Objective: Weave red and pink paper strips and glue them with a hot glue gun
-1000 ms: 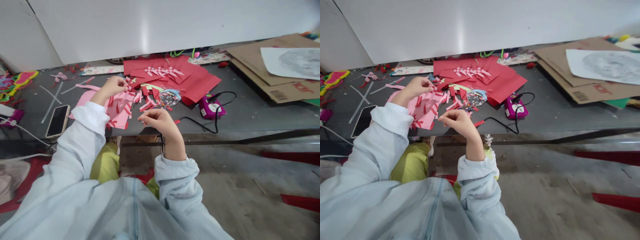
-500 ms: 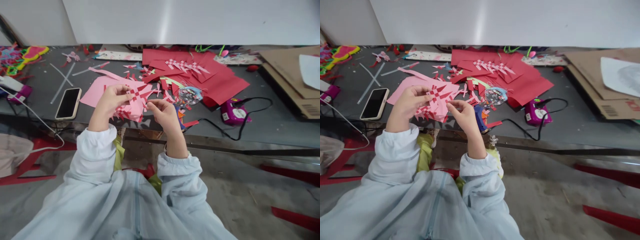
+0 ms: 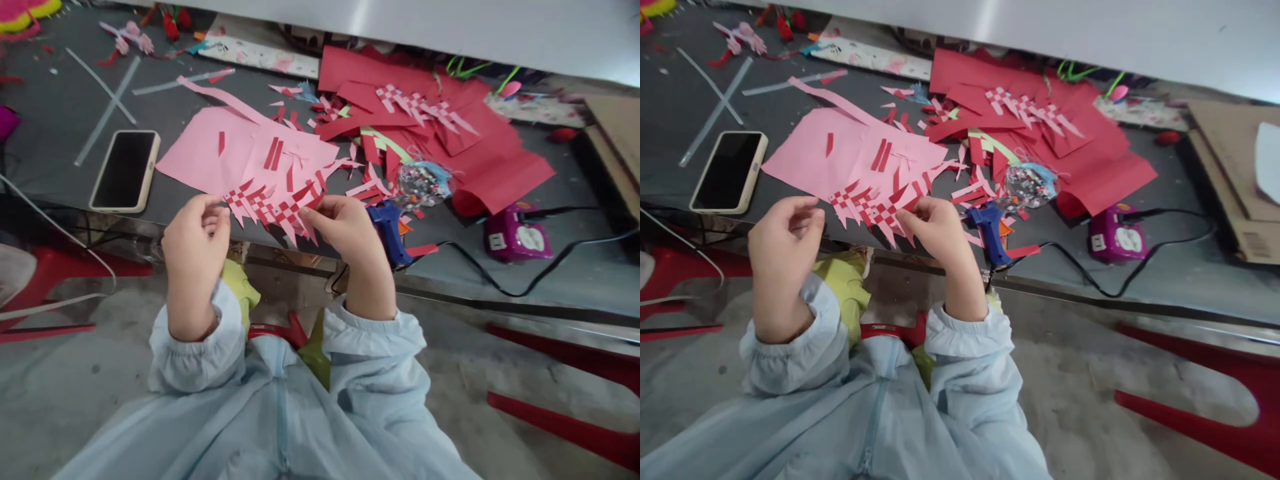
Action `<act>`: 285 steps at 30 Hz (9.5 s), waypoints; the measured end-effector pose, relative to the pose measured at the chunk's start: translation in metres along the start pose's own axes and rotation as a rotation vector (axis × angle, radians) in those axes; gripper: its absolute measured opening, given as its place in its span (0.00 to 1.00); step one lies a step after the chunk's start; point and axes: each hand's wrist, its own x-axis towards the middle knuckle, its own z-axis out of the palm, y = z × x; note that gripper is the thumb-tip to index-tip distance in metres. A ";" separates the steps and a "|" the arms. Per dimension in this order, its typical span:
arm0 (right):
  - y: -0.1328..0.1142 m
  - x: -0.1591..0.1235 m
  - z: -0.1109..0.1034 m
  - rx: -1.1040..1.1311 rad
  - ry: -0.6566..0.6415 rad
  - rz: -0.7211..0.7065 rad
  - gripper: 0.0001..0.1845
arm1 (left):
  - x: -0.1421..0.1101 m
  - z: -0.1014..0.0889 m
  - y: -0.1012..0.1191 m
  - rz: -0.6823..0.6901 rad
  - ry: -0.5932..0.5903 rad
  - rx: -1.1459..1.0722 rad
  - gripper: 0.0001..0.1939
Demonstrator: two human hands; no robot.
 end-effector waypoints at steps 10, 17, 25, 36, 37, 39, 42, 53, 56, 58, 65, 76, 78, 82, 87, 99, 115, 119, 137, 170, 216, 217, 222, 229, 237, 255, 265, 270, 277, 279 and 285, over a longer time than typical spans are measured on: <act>0.005 0.003 0.012 -0.099 0.211 0.016 0.23 | -0.005 -0.008 -0.014 0.072 -0.164 0.129 0.12; 0.000 0.007 0.035 -0.222 0.208 -0.020 0.22 | -0.009 -0.010 -0.012 0.120 -0.242 0.085 0.17; -0.005 0.007 0.040 -0.295 0.208 -0.035 0.19 | -0.011 -0.009 -0.014 0.152 -0.319 0.042 0.20; 0.007 0.001 0.009 -0.351 0.278 -0.105 0.18 | -0.012 -0.009 -0.015 0.126 -0.338 0.086 0.20; 0.008 0.000 0.006 -0.356 0.273 -0.109 0.18 | -0.012 -0.009 -0.014 0.131 -0.336 0.087 0.19; 0.007 -0.002 0.002 -0.361 0.273 -0.101 0.17 | -0.012 -0.009 -0.014 0.142 -0.329 0.085 0.19; 0.006 -0.006 0.000 -0.367 0.256 -0.073 0.16 | -0.012 -0.009 -0.013 0.135 -0.320 0.089 0.19; -0.004 -0.008 0.008 -0.293 0.248 0.072 0.17 | -0.011 -0.006 -0.009 0.133 -0.293 0.107 0.15; -0.004 -0.008 0.008 -0.272 0.248 0.075 0.17 | -0.012 -0.006 -0.009 0.148 -0.280 0.099 0.14; -0.003 -0.009 0.008 -0.271 0.245 0.071 0.17 | -0.012 -0.005 -0.008 0.168 -0.266 0.086 0.14; -0.003 -0.008 0.005 -0.230 0.279 0.044 0.15 | -0.012 -0.003 -0.008 0.281 -0.173 0.074 0.13; -0.006 -0.009 0.003 -0.103 0.263 0.003 0.14 | -0.014 0.003 -0.002 0.288 -0.233 0.011 0.13; -0.007 -0.010 0.005 -0.053 0.189 -0.008 0.14 | -0.015 0.006 -0.001 0.222 -0.262 -0.025 0.11; -0.011 -0.012 0.008 0.049 0.024 0.008 0.14 | -0.017 0.009 0.000 0.071 -0.300 -0.123 0.13; -0.015 -0.016 0.012 0.105 -0.132 0.062 0.15 | -0.017 0.010 -0.002 -0.030 -0.369 -0.200 0.12; -0.007 -0.049 -0.028 -0.509 0.278 0.023 0.11 | -0.014 0.008 0.003 0.110 -0.540 -0.080 0.13; 0.008 -0.067 -0.070 -0.915 0.501 0.297 0.20 | -0.012 0.021 0.020 0.317 -0.644 -0.054 0.12; 0.013 -0.059 -0.068 -0.949 0.548 0.315 0.30 | -0.013 0.020 0.023 0.317 -0.635 -0.036 0.12; 0.016 -0.052 -0.064 -0.944 0.525 0.269 0.26 | -0.011 0.019 0.018 0.298 -0.639 0.019 0.12; -0.002 -0.060 -0.052 0.162 0.242 0.105 0.20 | -0.011 0.002 0.001 0.264 -0.655 -0.099 0.09; 0.001 -0.046 -0.044 0.228 -0.084 0.287 0.28 | -0.013 -0.010 -0.006 0.245 -0.868 0.049 0.12; 0.001 -0.046 -0.044 0.222 -0.068 0.291 0.27 | -0.013 -0.010 -0.006 0.245 -0.868 0.051 0.12; 0.001 -0.045 -0.044 0.216 -0.038 0.264 0.27 | -0.013 -0.009 -0.007 0.261 -0.868 0.062 0.12; 0.005 -0.052 -0.045 0.199 0.009 0.158 0.22 | -0.013 -0.010 -0.006 0.280 -0.856 0.067 0.12; 0.006 -0.049 -0.043 0.201 -0.110 0.243 0.25 | -0.014 -0.010 -0.006 0.276 -0.855 0.066 0.12; 0.008 -0.049 -0.049 0.095 -0.245 0.194 0.27 | -0.014 -0.011 -0.006 0.295 -0.838 0.070 0.12; 0.011 -0.051 -0.049 0.114 -0.209 0.198 0.24 | -0.015 -0.009 -0.005 0.293 -0.837 0.077 0.12; 0.006 -0.048 -0.044 0.144 -0.242 0.204 0.26 | -0.014 -0.010 -0.004 0.271 -0.855 0.085 0.12; 0.005 -0.046 -0.042 0.153 -0.261 0.203 0.28 | -0.014 -0.010 -0.005 0.266 -0.854 0.079 0.11; 0.004 -0.047 -0.043 0.151 -0.256 0.219 0.29 | -0.013 -0.010 -0.005 0.265 -0.855 0.079 0.11; 0.005 -0.052 -0.049 0.132 -0.194 0.248 0.27 | -0.013 -0.009 -0.003 0.242 -0.872 0.079 0.12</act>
